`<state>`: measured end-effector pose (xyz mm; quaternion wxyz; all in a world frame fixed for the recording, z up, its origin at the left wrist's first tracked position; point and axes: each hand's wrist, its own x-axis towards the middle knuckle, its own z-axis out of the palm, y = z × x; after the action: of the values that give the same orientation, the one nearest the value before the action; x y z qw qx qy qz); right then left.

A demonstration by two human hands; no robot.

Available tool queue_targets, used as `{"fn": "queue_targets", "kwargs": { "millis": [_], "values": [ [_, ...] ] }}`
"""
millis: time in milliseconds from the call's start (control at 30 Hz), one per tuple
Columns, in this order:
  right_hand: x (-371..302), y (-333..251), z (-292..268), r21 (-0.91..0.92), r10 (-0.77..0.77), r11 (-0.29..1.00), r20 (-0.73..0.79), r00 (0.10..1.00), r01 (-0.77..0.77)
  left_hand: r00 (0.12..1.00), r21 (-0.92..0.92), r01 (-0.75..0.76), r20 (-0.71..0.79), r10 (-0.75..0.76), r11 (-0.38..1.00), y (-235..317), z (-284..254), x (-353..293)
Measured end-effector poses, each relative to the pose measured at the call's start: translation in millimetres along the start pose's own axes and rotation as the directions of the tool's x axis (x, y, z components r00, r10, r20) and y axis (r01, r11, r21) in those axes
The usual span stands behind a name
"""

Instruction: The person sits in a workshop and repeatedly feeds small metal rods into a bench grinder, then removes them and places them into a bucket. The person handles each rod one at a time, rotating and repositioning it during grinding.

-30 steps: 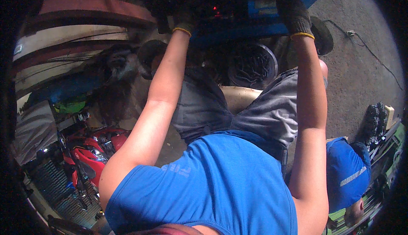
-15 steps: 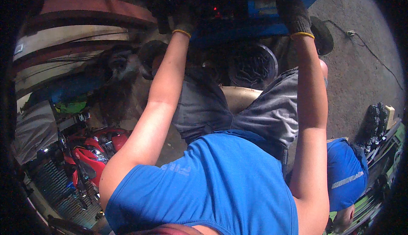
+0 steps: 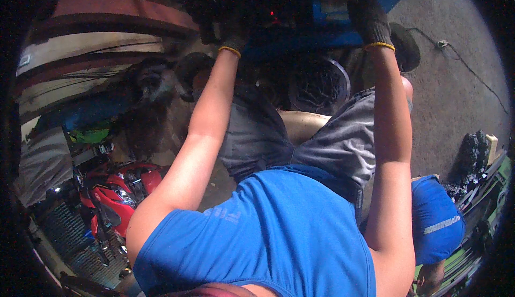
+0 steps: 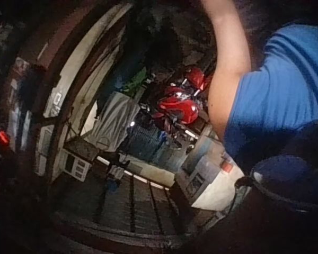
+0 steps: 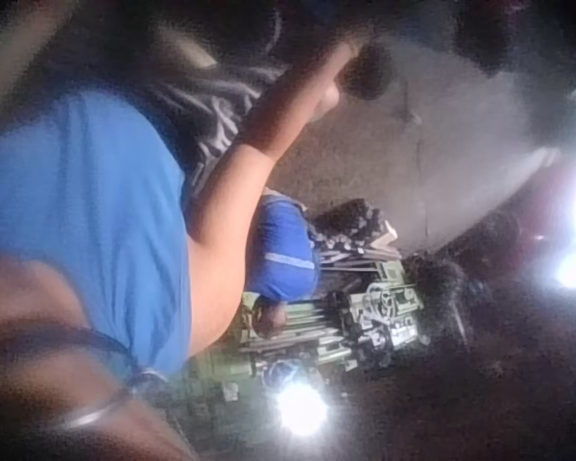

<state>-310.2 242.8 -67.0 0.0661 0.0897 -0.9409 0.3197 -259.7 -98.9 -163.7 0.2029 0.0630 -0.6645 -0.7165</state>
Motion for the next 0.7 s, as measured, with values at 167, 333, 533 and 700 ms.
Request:
{"fn": "queue_targets", "kwargs": {
  "millis": [167, 333, 533, 700],
  "values": [
    [-2, -5, -1, -0.01, 0.005, 1.0, -0.025, 1.0, -0.005, 0.992, -0.003, 0.127, 0.014, -0.127, 0.992, -23, -16, -4],
    [0, -1, -2, 0.0, 0.039, 0.999, 0.014, 0.999, -0.039, 0.998, -0.072, 0.026, 0.055, -0.023, 0.997, -55, -20, 0],
    [1, 1, 3, -0.01, -0.01, 1.0, -0.009, 1.0, 0.01, 0.997, 0.3, -0.016, 0.077, -0.008, 0.954, -75, -53, 4],
    [3, 10, 1, 0.004, -0.025, 1.0, -0.048, 0.999, 0.025, 0.952, 0.752, -0.296, 0.281, 0.12, 0.59, -56, -51, -22]
  ]
}}
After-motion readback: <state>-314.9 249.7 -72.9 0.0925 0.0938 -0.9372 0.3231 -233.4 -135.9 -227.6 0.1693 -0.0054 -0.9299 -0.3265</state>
